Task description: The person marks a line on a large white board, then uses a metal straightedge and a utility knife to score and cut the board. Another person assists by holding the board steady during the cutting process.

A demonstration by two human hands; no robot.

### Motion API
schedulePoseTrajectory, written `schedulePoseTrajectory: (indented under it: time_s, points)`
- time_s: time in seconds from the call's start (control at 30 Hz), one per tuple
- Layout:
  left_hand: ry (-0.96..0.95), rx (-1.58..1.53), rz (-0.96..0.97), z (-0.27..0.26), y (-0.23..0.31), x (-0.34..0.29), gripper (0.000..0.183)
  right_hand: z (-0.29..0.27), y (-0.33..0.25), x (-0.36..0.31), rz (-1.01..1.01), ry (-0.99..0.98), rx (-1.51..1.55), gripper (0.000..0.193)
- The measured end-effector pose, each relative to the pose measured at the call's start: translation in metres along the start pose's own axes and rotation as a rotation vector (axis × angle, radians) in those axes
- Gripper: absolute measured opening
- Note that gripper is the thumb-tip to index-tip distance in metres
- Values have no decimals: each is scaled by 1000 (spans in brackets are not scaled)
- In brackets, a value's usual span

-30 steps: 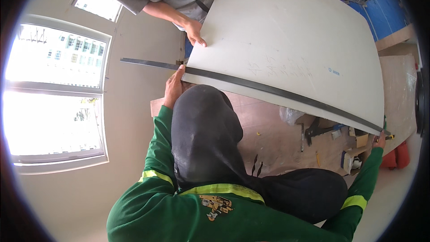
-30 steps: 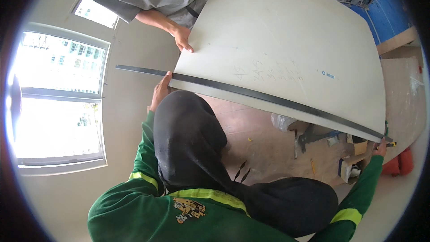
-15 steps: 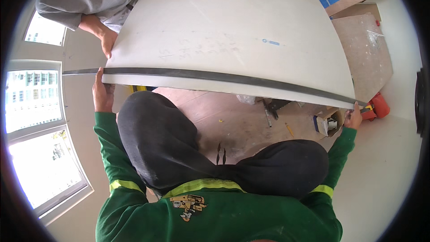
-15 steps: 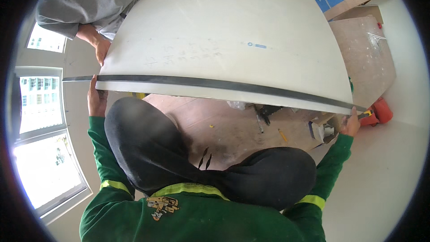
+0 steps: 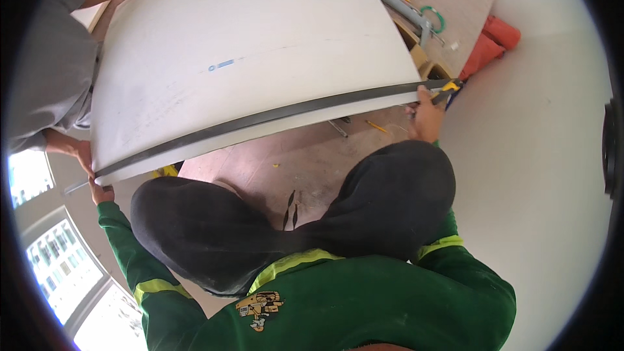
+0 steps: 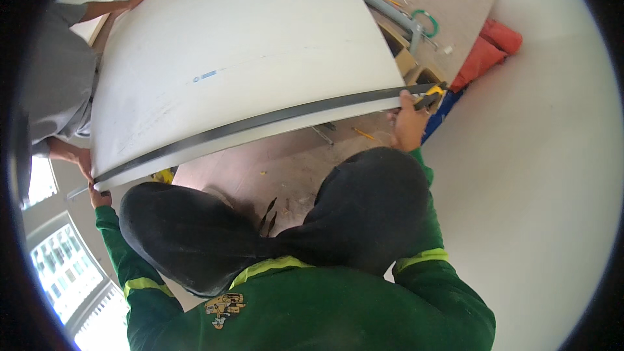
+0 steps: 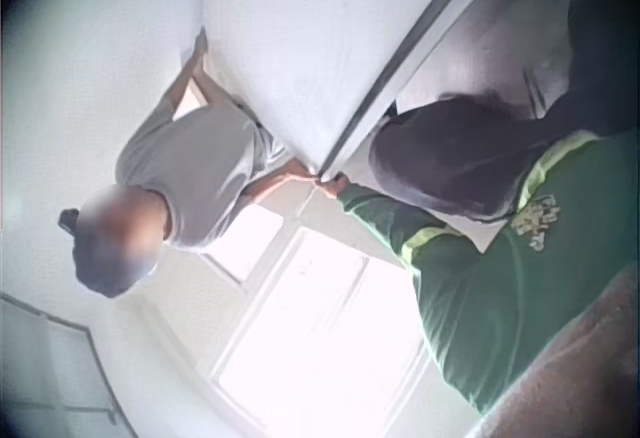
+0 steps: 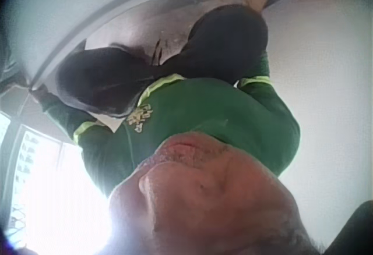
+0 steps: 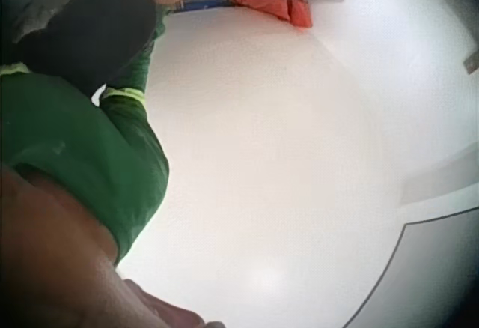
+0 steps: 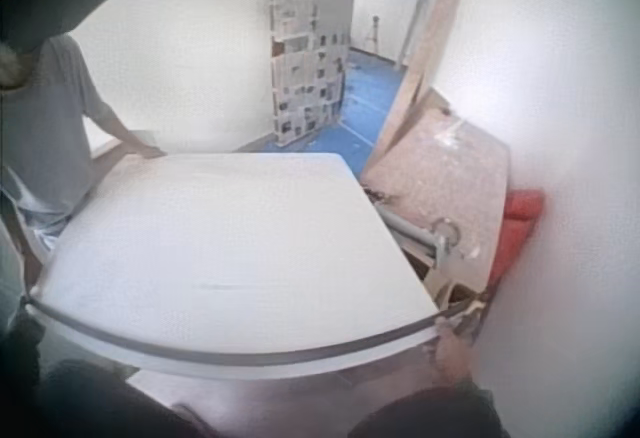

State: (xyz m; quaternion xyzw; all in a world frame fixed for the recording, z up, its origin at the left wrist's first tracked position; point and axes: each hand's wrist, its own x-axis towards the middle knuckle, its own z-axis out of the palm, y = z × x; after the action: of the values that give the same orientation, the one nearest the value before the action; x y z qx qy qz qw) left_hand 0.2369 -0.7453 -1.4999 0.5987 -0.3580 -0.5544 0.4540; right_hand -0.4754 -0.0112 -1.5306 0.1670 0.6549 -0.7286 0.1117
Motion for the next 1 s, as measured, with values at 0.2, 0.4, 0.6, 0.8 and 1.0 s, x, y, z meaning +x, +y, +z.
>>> schedulePoseTrajectory:
  time_s: [0.2,0.4,0.6,0.8,1.0]
  points:
    - [-115,665,724,18,-74,-25,59,-11,40,-49,281,99,-159,28]
    - [-338,-255,-419,147,-164,-198,71,-34,66,-71,533,-155,-103,30]
    - [-393,-80,-283,181,-191,-237,60,-23,83,-88,644,-165,-134,28]
    - [-383,-80,-334,182,-201,-209,42,-74,83,-77,94,-393,-807,35]
    - [-393,-28,-326,182,-208,-195,42,-94,87,-43,-799,-564,-1486,57]
